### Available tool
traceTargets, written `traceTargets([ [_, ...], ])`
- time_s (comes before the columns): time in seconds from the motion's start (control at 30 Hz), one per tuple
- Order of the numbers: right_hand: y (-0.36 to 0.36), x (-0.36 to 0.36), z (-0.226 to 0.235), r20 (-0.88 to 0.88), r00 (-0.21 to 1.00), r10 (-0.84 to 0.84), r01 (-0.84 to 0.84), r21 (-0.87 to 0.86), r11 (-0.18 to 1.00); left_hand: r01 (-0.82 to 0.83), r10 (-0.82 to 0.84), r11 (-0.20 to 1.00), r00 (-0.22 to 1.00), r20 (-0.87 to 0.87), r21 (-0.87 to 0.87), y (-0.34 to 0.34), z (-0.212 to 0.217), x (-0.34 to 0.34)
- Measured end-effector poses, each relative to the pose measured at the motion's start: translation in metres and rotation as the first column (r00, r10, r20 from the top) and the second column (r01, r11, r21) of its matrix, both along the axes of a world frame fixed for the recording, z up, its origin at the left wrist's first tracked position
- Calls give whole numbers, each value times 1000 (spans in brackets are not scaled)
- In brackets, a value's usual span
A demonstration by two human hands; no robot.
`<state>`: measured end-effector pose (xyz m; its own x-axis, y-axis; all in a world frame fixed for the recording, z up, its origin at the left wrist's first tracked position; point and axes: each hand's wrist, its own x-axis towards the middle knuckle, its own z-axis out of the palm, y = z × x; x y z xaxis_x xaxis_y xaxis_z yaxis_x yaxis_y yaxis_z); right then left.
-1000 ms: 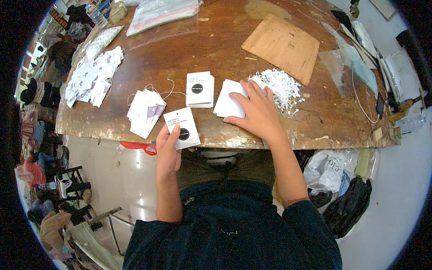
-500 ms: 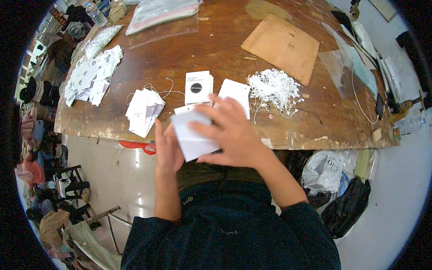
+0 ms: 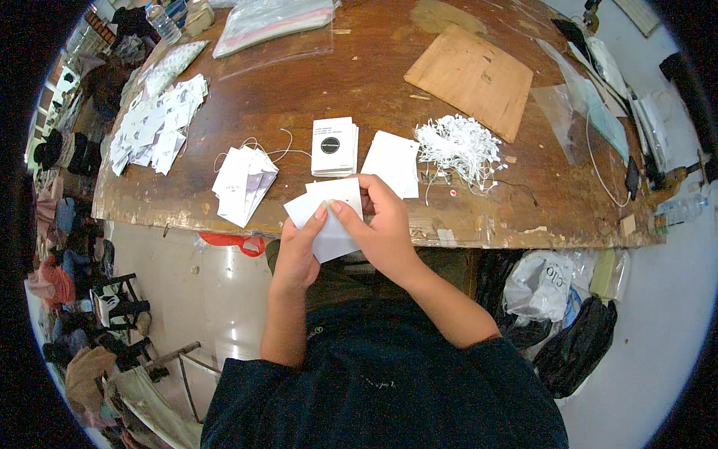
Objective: The person assembles small white paper tags by inserting white strings through pre-punched holes and stacking the finished tags on the table. The person handles tags and strings by hand, repeatedly picking up a tag, threading a string, and placing the completed tag into a growing stack.
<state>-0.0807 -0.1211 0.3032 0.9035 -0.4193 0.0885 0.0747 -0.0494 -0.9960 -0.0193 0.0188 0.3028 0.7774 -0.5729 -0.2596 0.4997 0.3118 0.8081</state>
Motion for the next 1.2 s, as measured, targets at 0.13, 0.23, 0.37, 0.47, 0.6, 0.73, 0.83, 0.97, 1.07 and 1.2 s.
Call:
traceTargets([
  [0.13, 6, 4, -2, 29, 999, -30, 26, 111, 993, -51, 47, 998, 992, 113, 29, -3, 1, -3],
  [0.23, 7, 5, -5, 46, 998, -34, 29, 123, 992, -77, 68, 996, 987, 146, 55, -4, 1, -5],
  [0.37, 7, 4, -12, 40, 998, -50, 46, 97, 994, -84, 74, 995, 986, 147, 61, -4, 1, -6],
  [0.47, 7, 4, -14, 63, 996, -62, 55, 107, 993, -85, 72, 993, 986, 148, 81, -4, 1, -7],
  [0.6, 8, 5, -13, 87, 994, -72, 58, 151, 987, -75, 68, 996, 989, 131, 52, -6, 0, -8],
  [0.73, 6, 4, -13, 118, 990, -82, 60, 179, 982, -55, 50, 998, 992, 114, 41, -8, -1, -8],
  [0.83, 5, 4, -18, 80, 994, -75, 58, 197, 979, -124, 122, 992, 975, 184, 4, -12, -2, -10],
  [0.97, 5, 3, -21, 70, 996, -49, 33, 220, 975, -144, 142, 990, 968, 207, -6, -14, -4, -11],
  [1.07, -17, -3, -11, 52, 994, -93, 88, 93, 992, -149, 144, 989, 957, 251, 1, -13, -5, -9],
  [1.2, -107, -12, 5, 194, 774, -603, 597, -541, 593, -202, 190, 979, 947, 258, 22, -11, -4, -5],
])
